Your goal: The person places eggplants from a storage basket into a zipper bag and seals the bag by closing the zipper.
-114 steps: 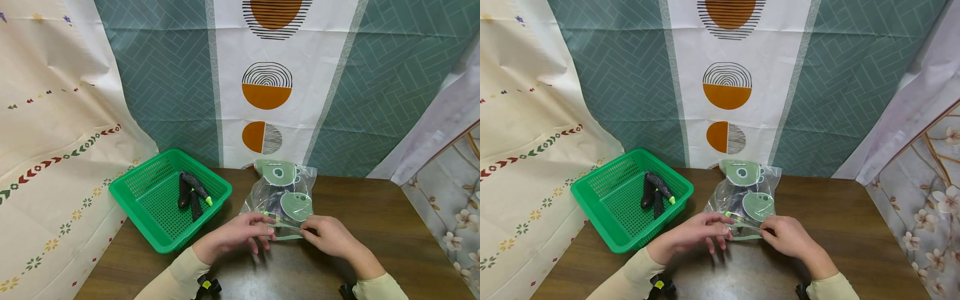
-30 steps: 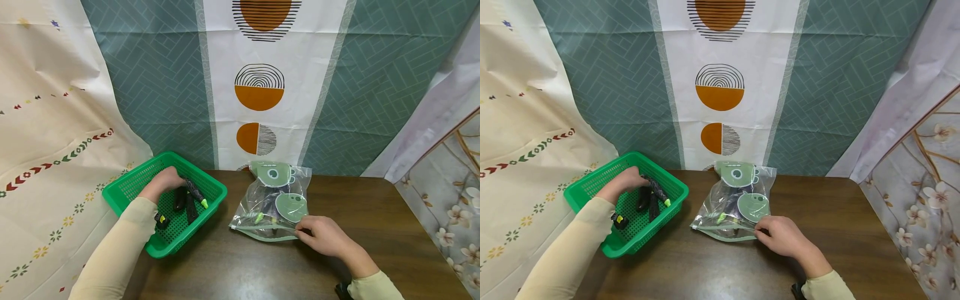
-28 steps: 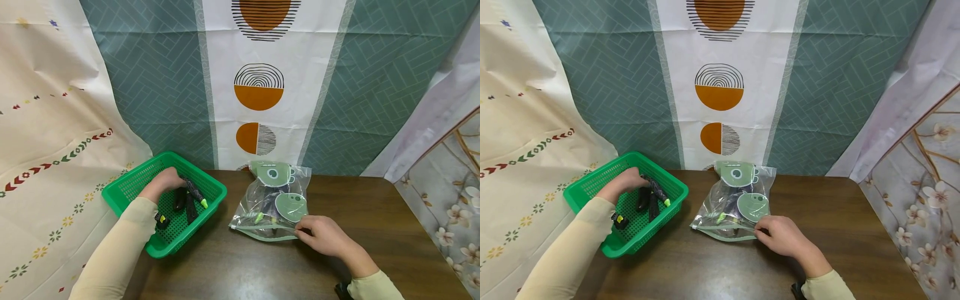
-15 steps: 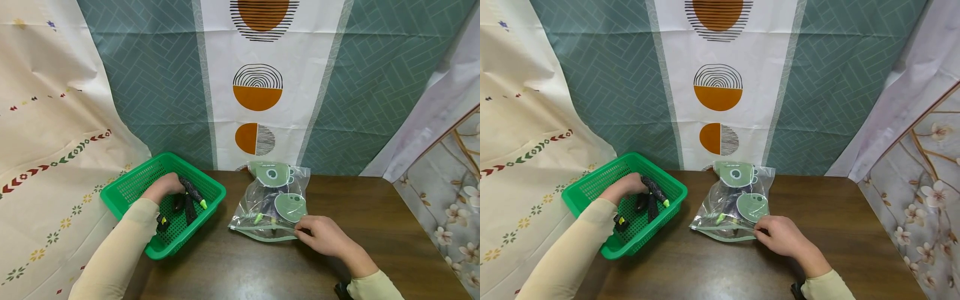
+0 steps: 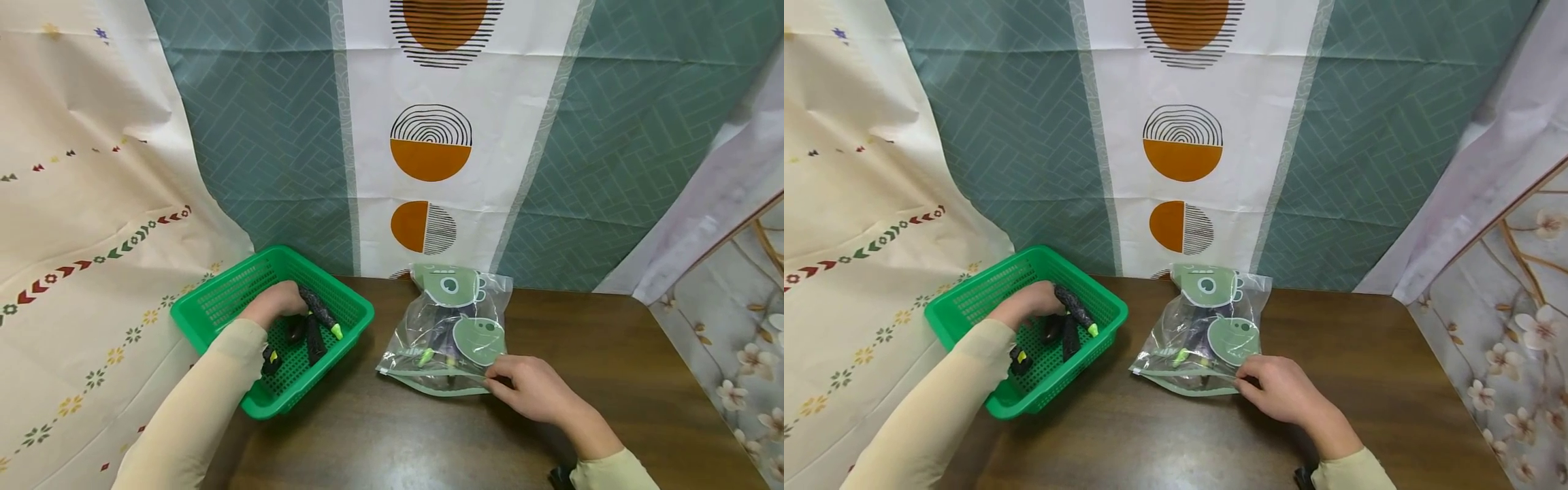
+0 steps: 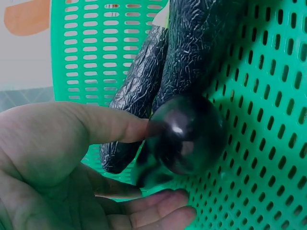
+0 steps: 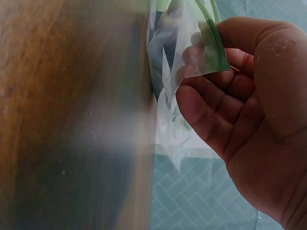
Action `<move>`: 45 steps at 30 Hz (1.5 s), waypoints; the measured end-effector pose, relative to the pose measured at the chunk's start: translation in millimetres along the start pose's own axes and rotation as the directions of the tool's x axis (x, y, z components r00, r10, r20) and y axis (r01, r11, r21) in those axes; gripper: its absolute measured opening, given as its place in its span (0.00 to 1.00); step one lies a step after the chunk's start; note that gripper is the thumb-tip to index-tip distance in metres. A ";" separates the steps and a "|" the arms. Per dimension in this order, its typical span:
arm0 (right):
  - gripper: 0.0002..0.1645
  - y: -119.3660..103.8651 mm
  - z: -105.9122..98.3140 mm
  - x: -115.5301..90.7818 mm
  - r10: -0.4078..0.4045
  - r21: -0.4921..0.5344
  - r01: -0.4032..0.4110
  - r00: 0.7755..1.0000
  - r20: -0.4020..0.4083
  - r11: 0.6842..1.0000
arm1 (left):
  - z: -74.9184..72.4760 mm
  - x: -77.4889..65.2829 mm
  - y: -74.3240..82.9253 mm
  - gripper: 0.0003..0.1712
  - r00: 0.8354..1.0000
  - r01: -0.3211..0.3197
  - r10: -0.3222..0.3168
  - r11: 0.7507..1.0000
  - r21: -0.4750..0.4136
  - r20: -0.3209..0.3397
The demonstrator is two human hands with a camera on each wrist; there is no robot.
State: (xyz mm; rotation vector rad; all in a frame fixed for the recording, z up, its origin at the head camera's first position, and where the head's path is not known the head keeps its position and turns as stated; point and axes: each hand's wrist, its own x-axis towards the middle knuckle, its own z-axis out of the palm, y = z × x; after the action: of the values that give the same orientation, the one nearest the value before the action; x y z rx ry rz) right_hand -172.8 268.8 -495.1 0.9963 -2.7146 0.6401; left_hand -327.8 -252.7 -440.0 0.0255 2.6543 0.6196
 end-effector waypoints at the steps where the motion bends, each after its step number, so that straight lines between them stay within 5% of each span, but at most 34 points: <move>1: 0.10 0.2 -0.3 -0.9 0.004 0.000 -0.004 1.000 0.000 1.000 | 0.2 0.3 0.9 0.09 1.000 0.011 -0.011 1.000 -0.012 0.003; 16: 0.09 0.3 -1.9 -2.5 0.007 0.014 -0.007 1.000 0.003 1.000 | 2.1 5.6 2.4 0.24 0.997 0.068 -0.066 0.997 -0.044 0.047; 31: 0.10 1.1 -2.6 -0.6 0.022 0.015 -0.022 1.000 0.012 1.000 | 1.0 4.9 3.5 0.16 0.996 0.086 -0.085 0.996 -0.012 0.034; 45: 0.10 2.0 -1.3 0.1 0.023 0.015 -0.024 1.000 0.015 1.000 | -3.6 -7.2 -0.8 0.16 0.997 0.076 -0.073 0.994 -0.078 0.032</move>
State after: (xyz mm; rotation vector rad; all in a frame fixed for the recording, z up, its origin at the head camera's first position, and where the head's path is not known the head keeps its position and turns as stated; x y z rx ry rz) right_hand -174.1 270.7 -494.6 0.9778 -2.7422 0.6605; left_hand -322.5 -255.7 -434.6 -0.0861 2.5873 0.6932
